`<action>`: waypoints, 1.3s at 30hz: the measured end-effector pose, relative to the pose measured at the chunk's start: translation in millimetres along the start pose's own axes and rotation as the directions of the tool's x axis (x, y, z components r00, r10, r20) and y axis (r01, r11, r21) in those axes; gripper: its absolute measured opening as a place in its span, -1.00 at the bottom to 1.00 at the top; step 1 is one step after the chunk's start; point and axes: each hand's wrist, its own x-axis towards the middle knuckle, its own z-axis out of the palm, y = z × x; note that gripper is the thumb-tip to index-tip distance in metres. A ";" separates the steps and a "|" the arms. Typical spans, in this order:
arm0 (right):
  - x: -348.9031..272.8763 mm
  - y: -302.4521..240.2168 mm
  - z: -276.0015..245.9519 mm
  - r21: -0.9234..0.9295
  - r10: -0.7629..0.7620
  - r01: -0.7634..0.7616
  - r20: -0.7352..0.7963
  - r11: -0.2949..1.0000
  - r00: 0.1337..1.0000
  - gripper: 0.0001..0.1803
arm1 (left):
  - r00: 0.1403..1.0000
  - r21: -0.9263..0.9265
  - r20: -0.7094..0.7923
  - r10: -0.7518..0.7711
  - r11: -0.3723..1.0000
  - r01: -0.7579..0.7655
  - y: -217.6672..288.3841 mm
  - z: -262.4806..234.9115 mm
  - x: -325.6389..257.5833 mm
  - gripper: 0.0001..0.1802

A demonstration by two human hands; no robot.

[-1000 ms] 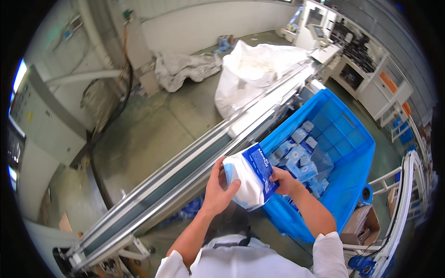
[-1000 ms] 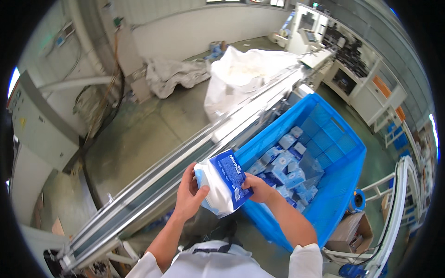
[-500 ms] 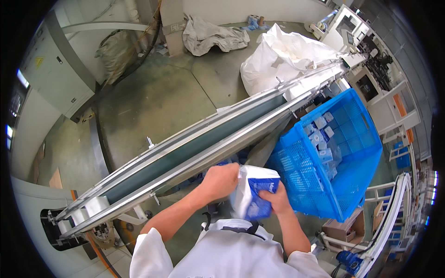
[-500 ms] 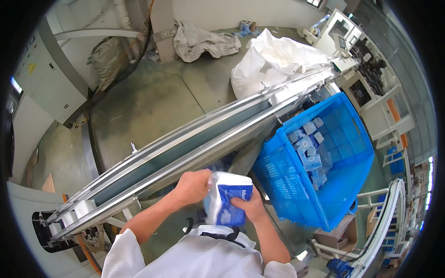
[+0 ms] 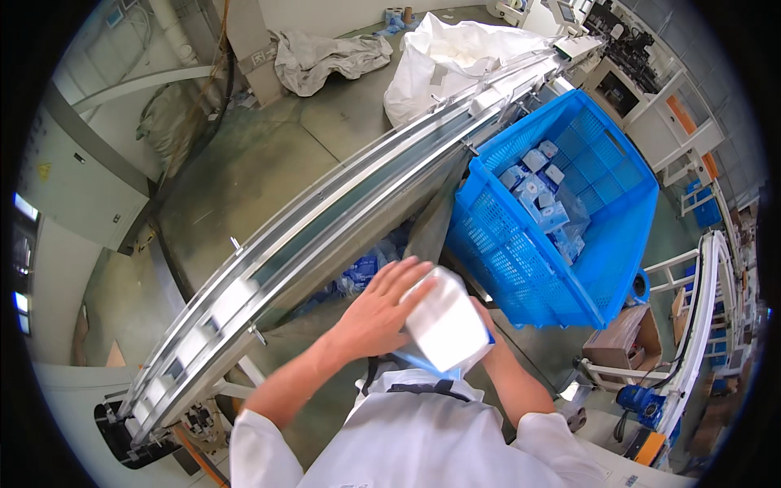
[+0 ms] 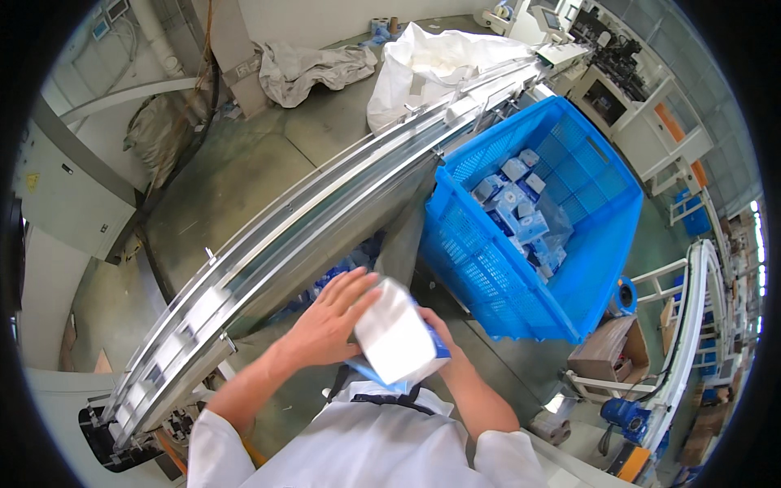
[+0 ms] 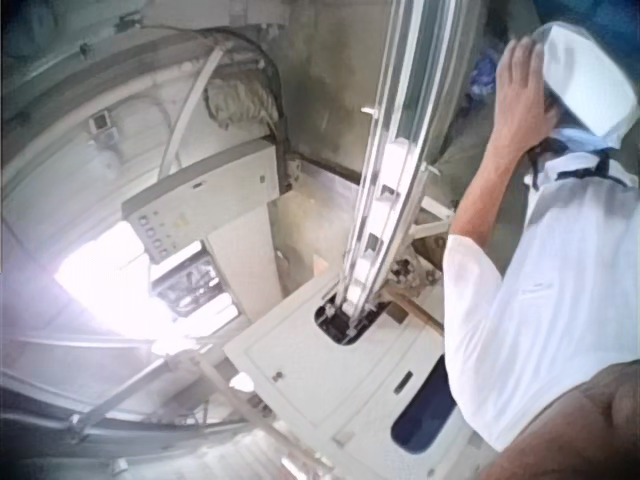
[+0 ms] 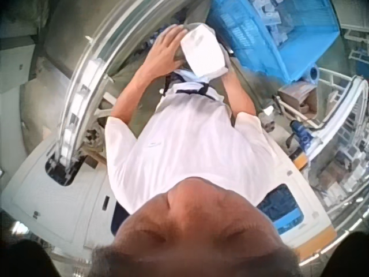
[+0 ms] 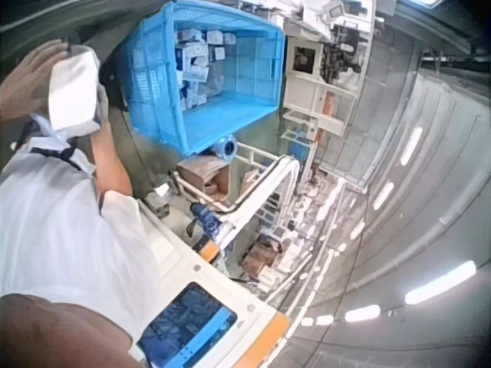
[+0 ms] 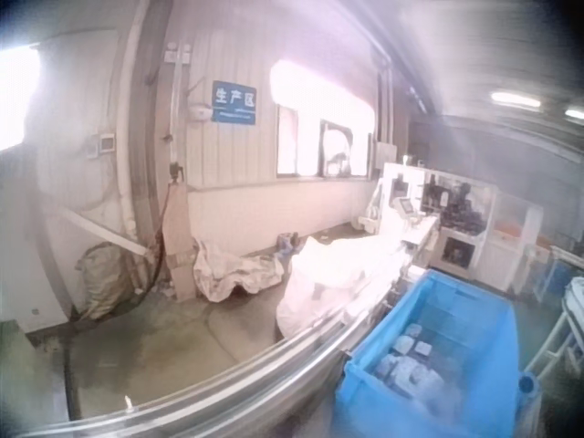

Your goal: The person picks up packaged items from a blue plastic bin, wraps them in white protective foam sheets, and places them onto a conveyor belt.

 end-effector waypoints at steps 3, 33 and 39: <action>-3.9 6.9 -14.9 0.253 0.272 -0.295 0.123 0.921 0.954 -0.46 | 0.969 0.009 0.130 0.208 0.977 -0.211 21.6 8.2 25.4 -0.17; -9.1 -47.0 -96.5 -0.932 -0.475 0.259 0.354 -0.255 0.806 -0.86 | 0.470 -0.965 0.255 -0.845 -0.254 0.066 114.0 169.1 -44.0 -0.40; -61.8 -21.5 -42.0 -0.868 -0.538 0.495 0.437 -0.042 0.721 -0.62 | 0.298 -0.999 0.032 -0.954 -0.039 -0.019 102.2 186.0 -55.3 -0.35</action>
